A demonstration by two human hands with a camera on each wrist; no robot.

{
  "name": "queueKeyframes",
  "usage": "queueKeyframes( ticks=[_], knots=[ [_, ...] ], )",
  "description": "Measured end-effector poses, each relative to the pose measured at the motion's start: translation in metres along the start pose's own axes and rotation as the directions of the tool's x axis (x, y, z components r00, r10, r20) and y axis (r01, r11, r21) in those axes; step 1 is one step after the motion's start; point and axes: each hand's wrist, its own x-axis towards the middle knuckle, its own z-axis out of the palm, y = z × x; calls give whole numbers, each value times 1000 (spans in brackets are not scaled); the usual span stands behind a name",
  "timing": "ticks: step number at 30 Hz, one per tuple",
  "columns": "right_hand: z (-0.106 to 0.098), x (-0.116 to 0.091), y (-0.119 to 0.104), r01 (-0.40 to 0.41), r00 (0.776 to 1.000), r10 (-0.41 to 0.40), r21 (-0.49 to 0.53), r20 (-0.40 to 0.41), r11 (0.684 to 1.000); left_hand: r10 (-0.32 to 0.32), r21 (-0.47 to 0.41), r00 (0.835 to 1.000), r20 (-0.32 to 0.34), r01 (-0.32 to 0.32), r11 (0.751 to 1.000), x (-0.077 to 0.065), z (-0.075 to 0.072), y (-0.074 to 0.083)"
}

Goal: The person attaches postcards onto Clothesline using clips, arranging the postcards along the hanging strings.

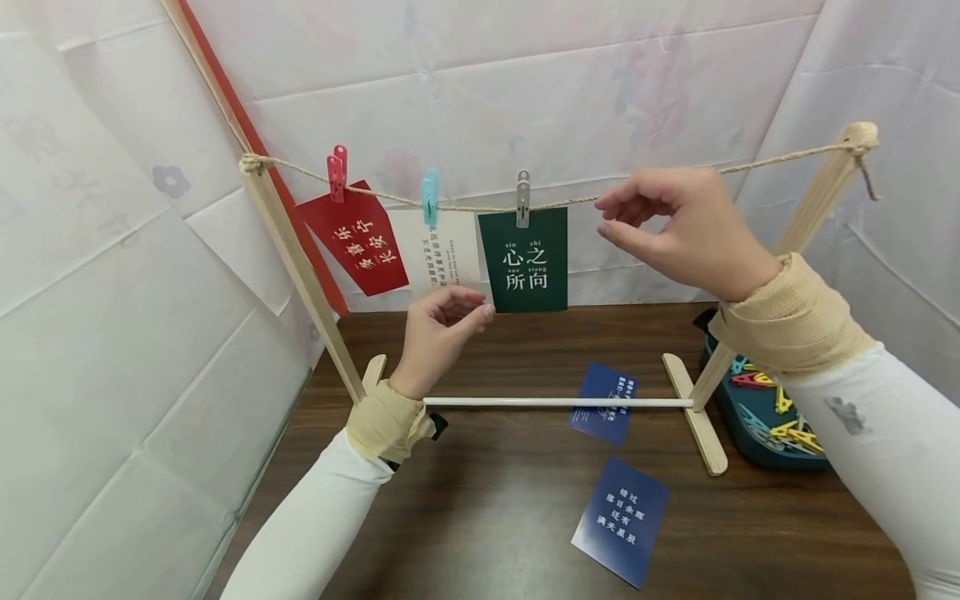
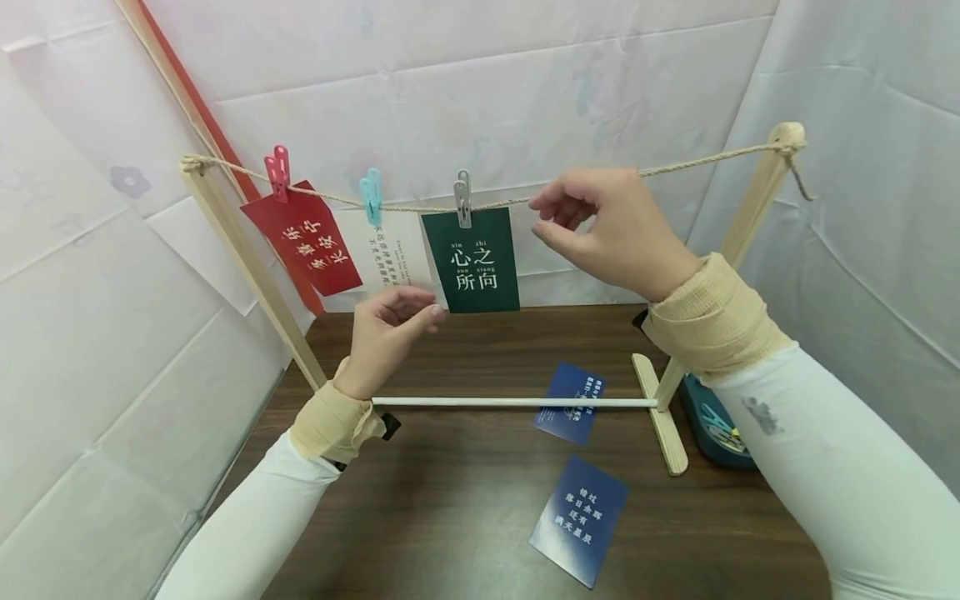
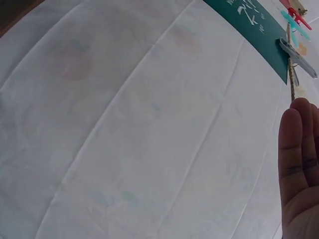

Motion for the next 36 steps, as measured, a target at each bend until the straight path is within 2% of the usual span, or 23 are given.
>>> queueKeyframes(
  ticks=[18, 26, 36],
  knots=[
    [7, -53, 27, -23, 1000, 23, 10, -10, 1000, -49, 100, 992, 116, 38, 994, -25, 26, -22],
    [12, -76, 39, -74, 997, 74, 23, -10, 997, -59, 117, 984, 170, 40, 992, -36, 38, -31],
    [20, -109, 55, -190, 982, 191, 66, 1, 979, -110, 141, 968, 226, 79, 987, -48, 51, -37]
  ],
)
